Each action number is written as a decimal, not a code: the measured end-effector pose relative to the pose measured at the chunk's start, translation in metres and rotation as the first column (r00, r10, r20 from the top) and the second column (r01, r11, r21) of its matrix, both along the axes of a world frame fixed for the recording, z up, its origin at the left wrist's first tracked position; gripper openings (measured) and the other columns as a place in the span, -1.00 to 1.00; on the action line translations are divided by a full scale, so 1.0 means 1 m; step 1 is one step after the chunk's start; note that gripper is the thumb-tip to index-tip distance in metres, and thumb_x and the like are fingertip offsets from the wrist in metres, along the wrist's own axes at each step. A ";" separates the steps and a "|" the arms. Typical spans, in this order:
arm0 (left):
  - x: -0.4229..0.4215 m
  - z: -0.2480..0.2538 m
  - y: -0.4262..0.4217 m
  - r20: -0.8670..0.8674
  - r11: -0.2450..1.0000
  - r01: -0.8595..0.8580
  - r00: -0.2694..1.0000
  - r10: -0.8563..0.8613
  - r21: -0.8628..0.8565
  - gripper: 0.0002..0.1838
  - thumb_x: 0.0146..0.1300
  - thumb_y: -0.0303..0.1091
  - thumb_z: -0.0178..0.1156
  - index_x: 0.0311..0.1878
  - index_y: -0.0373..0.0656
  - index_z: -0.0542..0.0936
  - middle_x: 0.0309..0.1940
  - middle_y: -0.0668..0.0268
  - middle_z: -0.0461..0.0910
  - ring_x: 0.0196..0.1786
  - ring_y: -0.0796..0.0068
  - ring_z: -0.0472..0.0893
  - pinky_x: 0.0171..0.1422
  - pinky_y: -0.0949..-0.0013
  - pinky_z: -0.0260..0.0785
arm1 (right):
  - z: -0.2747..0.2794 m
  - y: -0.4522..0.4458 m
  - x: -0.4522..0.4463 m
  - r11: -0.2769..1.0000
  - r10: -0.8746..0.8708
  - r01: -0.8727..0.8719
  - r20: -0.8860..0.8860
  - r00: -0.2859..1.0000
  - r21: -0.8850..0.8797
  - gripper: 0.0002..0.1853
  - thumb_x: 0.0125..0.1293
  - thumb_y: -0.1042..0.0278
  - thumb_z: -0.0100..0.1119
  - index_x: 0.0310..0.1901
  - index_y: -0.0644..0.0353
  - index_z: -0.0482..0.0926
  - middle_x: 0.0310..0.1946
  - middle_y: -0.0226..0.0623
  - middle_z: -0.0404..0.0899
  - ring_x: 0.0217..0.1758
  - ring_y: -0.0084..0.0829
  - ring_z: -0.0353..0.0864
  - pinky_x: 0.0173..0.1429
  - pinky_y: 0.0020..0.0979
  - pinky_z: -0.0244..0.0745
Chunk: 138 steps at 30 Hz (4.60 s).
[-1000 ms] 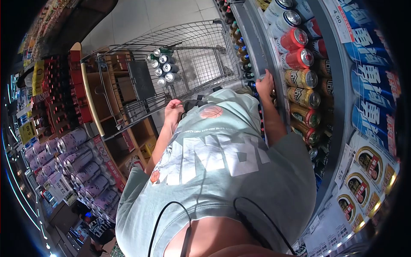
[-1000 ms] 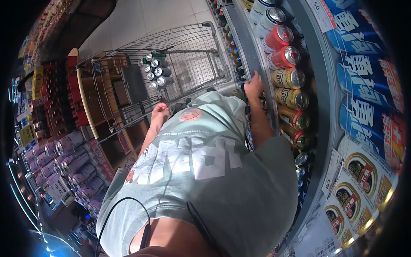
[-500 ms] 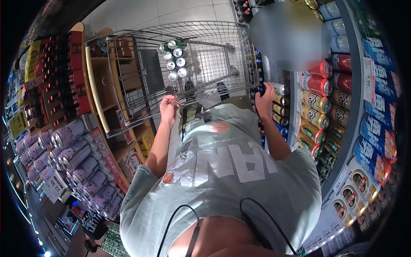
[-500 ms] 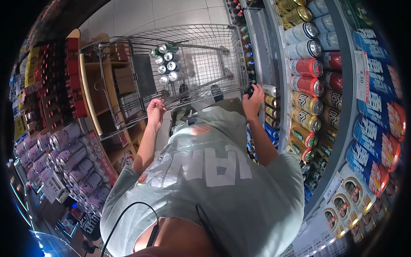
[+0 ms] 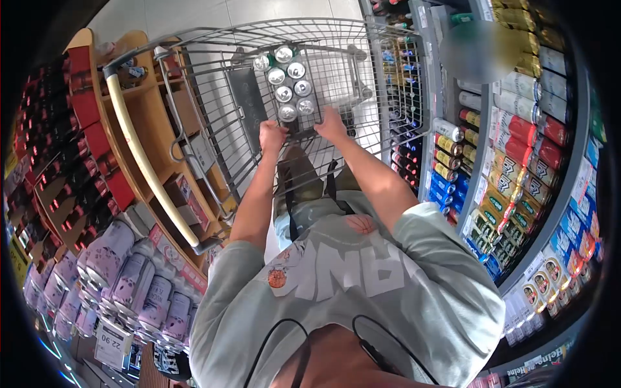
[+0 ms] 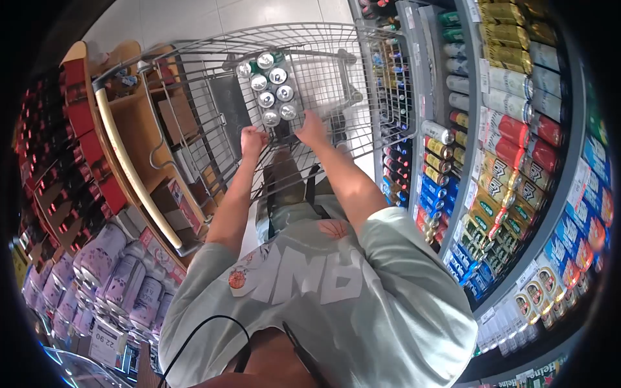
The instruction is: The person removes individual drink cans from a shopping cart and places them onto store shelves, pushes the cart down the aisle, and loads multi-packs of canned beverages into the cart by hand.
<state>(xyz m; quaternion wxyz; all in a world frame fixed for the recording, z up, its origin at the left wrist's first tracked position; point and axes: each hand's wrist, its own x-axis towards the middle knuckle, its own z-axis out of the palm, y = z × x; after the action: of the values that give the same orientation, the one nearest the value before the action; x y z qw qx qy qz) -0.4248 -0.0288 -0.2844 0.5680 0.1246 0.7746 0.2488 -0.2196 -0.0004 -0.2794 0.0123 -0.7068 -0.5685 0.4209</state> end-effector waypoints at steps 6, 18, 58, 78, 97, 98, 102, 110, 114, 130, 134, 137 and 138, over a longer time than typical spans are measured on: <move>0.009 -0.006 0.007 -0.361 0.896 0.443 0.832 -0.422 -0.027 -0.36 -0.09 -0.57 0.16 0.19 -0.27 0.31 0.09 -0.01 0.41 0.22 -0.04 0.41 0.33 0.14 0.28 | 0.002 0.024 -0.070 0.961 -0.167 0.199 0.173 0.971 -0.191 -0.05 -0.06 0.31 0.46 0.39 0.14 0.14 0.30 -0.01 0.29 0.35 -0.02 0.33 0.35 -0.13 0.36; 0.027 -0.065 0.014 -0.386 0.905 0.396 0.868 -0.312 0.158 0.05 -0.22 -0.33 0.55 0.35 -0.37 0.17 0.25 -0.15 0.29 0.32 -0.14 0.32 0.43 0.10 0.20 | -0.018 0.033 -0.086 0.944 -0.257 0.299 0.260 0.931 -0.138 -0.14 -0.07 0.34 0.40 0.33 0.00 0.22 0.19 -0.11 0.37 0.28 -0.03 0.40 0.23 -0.06 0.45; 0.077 0.298 -0.081 0.985 0.715 -0.684 0.167 -0.039 0.144 -0.13 0.27 0.49 -0.24 0.07 -0.25 0.46 -0.10 0.15 0.57 -0.05 0.17 0.57 0.16 0.02 0.44 | 0.274 -0.256 0.244 0.428 -0.540 0.899 -0.823 0.176 -0.088 -0.56 0.43 0.11 -0.03 0.22 0.17 0.31 -0.05 -0.12 0.57 -0.13 -0.24 0.69 -0.12 -0.28 0.69; 0.187 0.252 -0.168 0.788 0.994 0.053 0.605 -0.110 0.098 -0.27 0.34 0.22 -0.38 -0.02 -0.28 0.52 -0.26 0.08 0.62 -0.23 0.17 0.64 -0.15 0.09 0.57 | 0.197 -0.430 0.292 0.078 -0.862 0.989 -0.506 0.003 -0.127 -0.40 0.14 0.36 0.40 0.13 0.05 0.24 -0.04 -0.33 0.46 -0.09 -0.50 0.54 -0.20 -0.42 0.56; 0.231 0.244 -0.031 0.843 0.883 0.079 0.271 -0.465 0.462 -0.10 0.25 -0.52 0.19 0.52 0.10 -0.11 0.17 -0.05 0.46 0.07 0.07 0.63 0.05 0.11 0.61 | 0.202 -0.134 0.348 0.543 -0.542 0.680 -0.414 0.732 0.492 -0.19 -0.10 0.48 0.55 0.24 0.31 0.34 0.08 -0.19 0.52 0.11 -0.40 0.53 0.24 -0.40 0.42; 0.227 0.241 -0.027 0.835 0.886 0.056 0.312 -0.454 0.460 -0.10 0.25 -0.52 0.19 0.52 0.10 -0.12 0.15 -0.04 0.47 0.05 0.08 0.63 0.04 0.11 0.61 | 0.196 -0.122 0.352 0.579 -0.513 0.617 -0.351 0.784 0.533 -0.19 -0.10 0.46 0.55 0.24 0.28 0.34 0.08 -0.17 0.52 0.13 -0.36 0.53 0.25 -0.36 0.41; 0.218 0.234 -0.026 0.832 0.915 -0.034 0.430 -0.350 0.403 -0.17 0.29 -0.46 0.19 0.49 0.08 -0.07 0.11 0.00 0.49 0.01 0.14 0.64 0.02 0.10 0.62 | 0.188 -0.076 0.356 0.677 -0.412 0.403 -0.138 0.901 0.616 -0.18 -0.11 0.40 0.55 0.24 0.20 0.35 0.10 -0.08 0.52 0.19 -0.17 0.51 0.28 -0.25 0.39; 0.210 0.218 -0.052 0.833 0.954 -0.217 0.550 -0.058 0.209 -0.41 0.32 -0.35 0.17 0.35 -0.01 0.17 0.09 0.07 0.52 -0.01 0.12 0.63 -0.01 0.04 0.61 | 0.144 -0.015 0.387 0.693 -0.370 0.309 -0.046 0.928 0.652 -0.23 -0.09 0.41 0.51 0.22 0.17 0.36 0.11 -0.01 0.50 0.20 0.02 0.47 0.26 -0.16 0.39; 0.217 0.230 -0.050 0.790 0.949 -0.259 0.613 0.017 0.181 -0.40 0.32 -0.38 0.15 0.37 0.00 0.15 0.07 0.02 0.52 -0.04 0.09 0.64 -0.03 0.05 0.61 | 0.121 0.004 0.414 0.774 -0.415 0.345 0.014 0.910 0.531 -0.22 -0.07 0.40 0.50 0.25 0.13 0.35 0.11 0.02 0.52 0.19 0.02 0.50 0.24 -0.16 0.41; 0.227 0.222 -0.032 0.744 0.985 -0.118 0.668 -0.015 0.126 -0.46 0.32 -0.34 0.14 0.32 -0.13 0.22 0.08 0.05 0.53 -0.04 0.18 0.63 0.00 0.11 0.59 | 0.015 0.027 0.481 0.802 -0.597 0.590 0.079 0.799 0.091 -0.05 0.06 -0.11 0.39 0.34 0.42 0.26 0.36 0.21 0.25 0.44 0.06 0.25 0.48 -0.17 0.11; 0.221 0.217 -0.034 0.758 0.990 -0.111 0.652 0.005 0.089 -0.50 0.31 -0.35 0.15 0.28 -0.19 0.27 0.01 0.06 0.57 -0.07 0.18 0.65 -0.04 0.15 0.61 | -0.013 0.030 0.490 0.845 -0.534 0.514 0.224 0.815 0.146 0.02 0.02 -0.07 0.43 0.39 0.38 0.18 0.41 0.19 0.18 0.49 0.02 0.16 0.52 -0.20 0.04; 0.219 0.226 -0.033 0.732 0.987 -0.127 0.681 0.017 0.096 -0.59 0.32 -0.36 0.16 0.18 -0.30 0.40 -0.10 0.10 0.63 -0.13 0.22 0.68 -0.10 0.20 0.63 | -0.017 0.032 0.488 0.821 -0.570 0.561 0.214 0.794 0.105 0.04 0.00 -0.02 0.46 0.41 0.36 0.13 0.40 0.17 0.19 0.49 0.02 0.15 0.52 -0.19 0.04; 0.219 0.226 -0.033 0.726 0.985 -0.137 0.687 0.022 0.100 -0.58 0.31 -0.36 0.16 0.19 -0.29 0.39 -0.09 0.10 0.62 -0.12 0.22 0.68 -0.09 0.20 0.63 | -0.006 0.033 0.486 0.803 -0.595 0.591 0.165 0.787 0.075 0.05 -0.01 0.00 0.46 0.41 0.36 0.11 0.40 0.17 0.20 0.49 0.02 0.15 0.52 -0.19 0.04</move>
<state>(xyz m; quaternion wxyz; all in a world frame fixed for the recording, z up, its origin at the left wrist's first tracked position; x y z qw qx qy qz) -0.2063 -0.0618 -0.0582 0.8046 0.0244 0.4728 0.3583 0.2661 0.0329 -0.2855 0.0989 -0.8844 -0.3208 0.3244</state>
